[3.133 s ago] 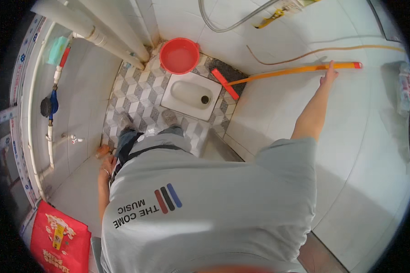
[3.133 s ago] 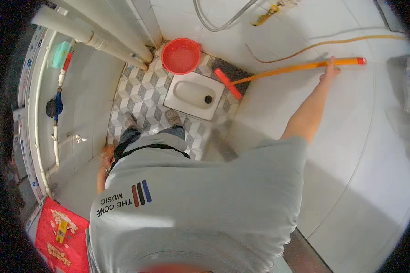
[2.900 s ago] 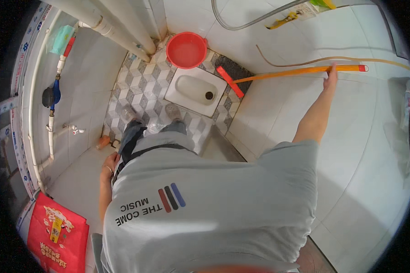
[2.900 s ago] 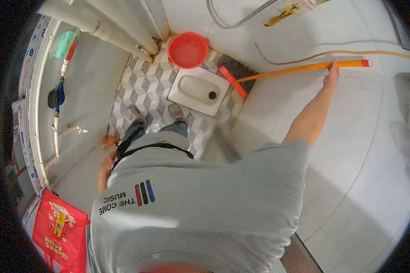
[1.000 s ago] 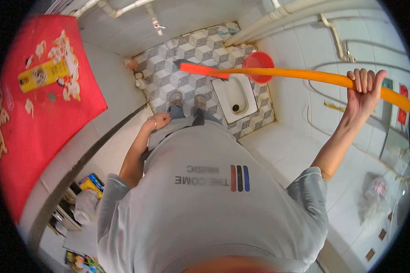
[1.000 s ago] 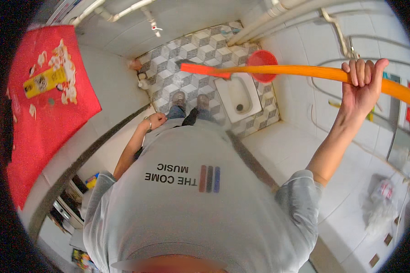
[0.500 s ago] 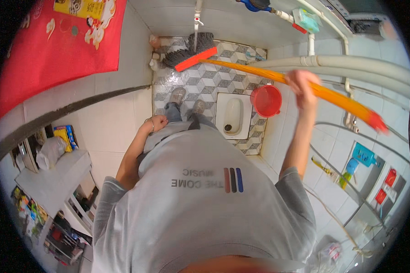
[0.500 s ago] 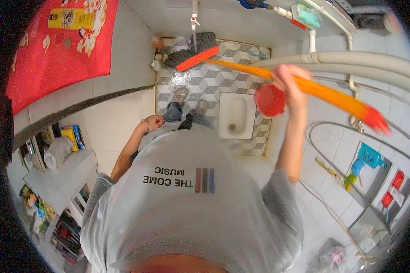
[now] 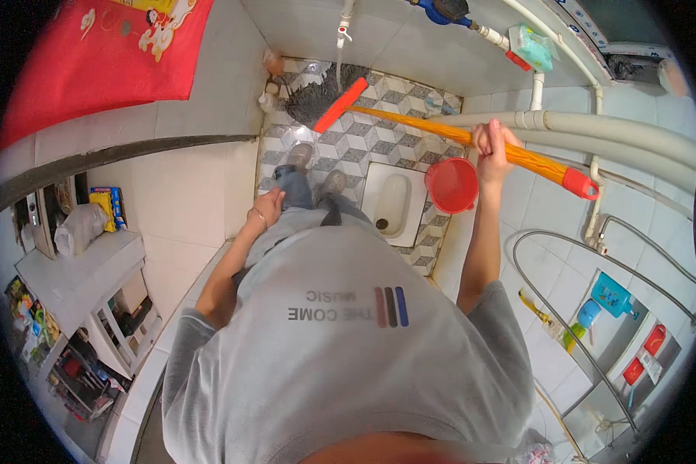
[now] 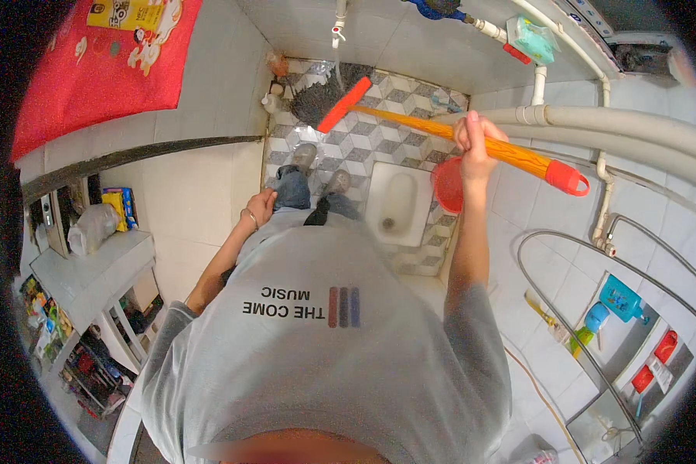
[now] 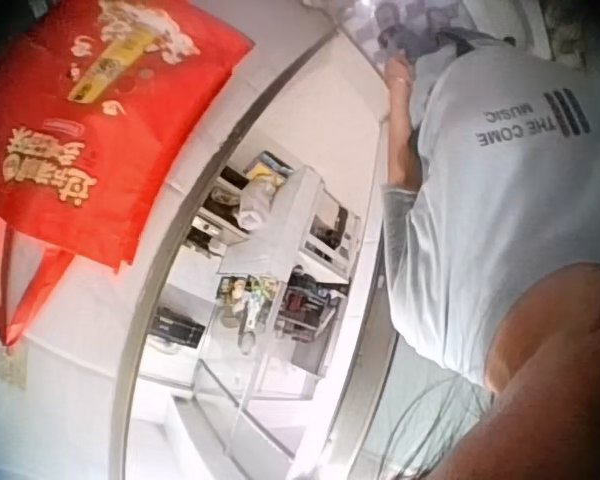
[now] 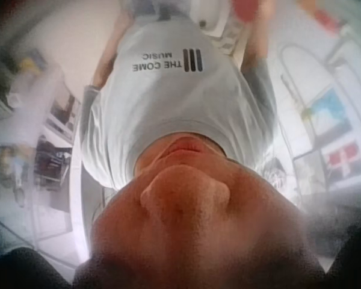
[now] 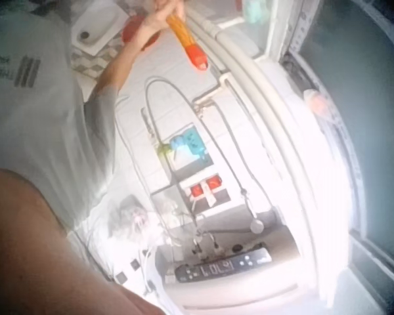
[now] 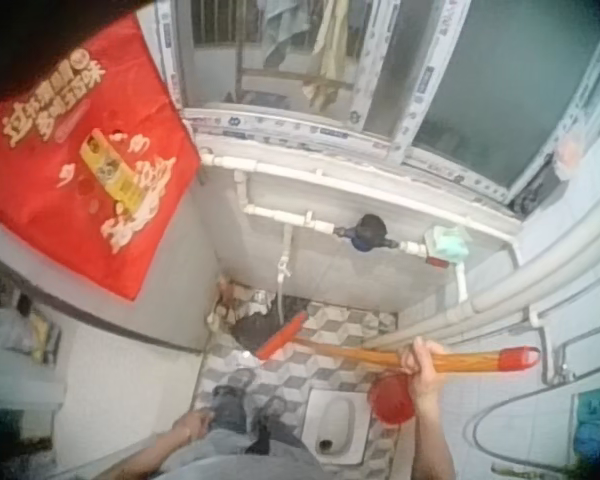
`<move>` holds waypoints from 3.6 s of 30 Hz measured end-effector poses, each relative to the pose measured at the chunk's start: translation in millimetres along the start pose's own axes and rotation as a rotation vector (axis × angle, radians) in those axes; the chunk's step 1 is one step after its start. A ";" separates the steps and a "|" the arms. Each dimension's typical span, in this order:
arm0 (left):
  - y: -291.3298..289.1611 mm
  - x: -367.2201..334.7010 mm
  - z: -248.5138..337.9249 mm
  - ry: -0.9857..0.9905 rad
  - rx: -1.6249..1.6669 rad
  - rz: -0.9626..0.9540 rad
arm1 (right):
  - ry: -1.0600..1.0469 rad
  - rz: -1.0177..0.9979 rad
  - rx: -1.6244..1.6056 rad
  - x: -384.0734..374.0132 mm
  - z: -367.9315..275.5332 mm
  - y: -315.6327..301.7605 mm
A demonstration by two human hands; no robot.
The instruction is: The recorder is mopping the tiled floor in a bathroom using a long-handled mop.
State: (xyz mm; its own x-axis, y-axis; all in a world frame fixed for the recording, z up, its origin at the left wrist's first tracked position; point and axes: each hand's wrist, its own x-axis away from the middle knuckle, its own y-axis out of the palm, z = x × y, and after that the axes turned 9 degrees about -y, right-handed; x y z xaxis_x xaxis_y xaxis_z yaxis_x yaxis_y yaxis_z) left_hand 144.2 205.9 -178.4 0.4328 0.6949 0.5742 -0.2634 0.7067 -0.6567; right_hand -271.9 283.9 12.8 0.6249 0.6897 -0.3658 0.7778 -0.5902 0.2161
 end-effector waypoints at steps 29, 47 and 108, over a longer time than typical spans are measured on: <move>-81.7 -195.1 150.0 0.081 -0.279 -0.413 | 0.254 0.015 0.367 -20.9 12.9 15.0; -52.9 -125.1 154.8 0.079 -0.246 -0.287 | 0.264 0.185 0.055 -31.5 13.2 15.1; -52.9 -117.7 143.0 -0.014 -0.273 -0.278 | 0.180 0.270 0.043 -24.7 22.7 -14.9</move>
State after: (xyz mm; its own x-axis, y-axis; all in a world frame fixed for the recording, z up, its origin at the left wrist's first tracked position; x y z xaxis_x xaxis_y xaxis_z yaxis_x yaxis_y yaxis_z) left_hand -16.0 105.7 -141.3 0.4431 0.4850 0.7539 0.1023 0.8082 -0.5800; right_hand -300.5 266.1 -1.9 0.8128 0.5669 -0.1341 0.5815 -0.7763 0.2432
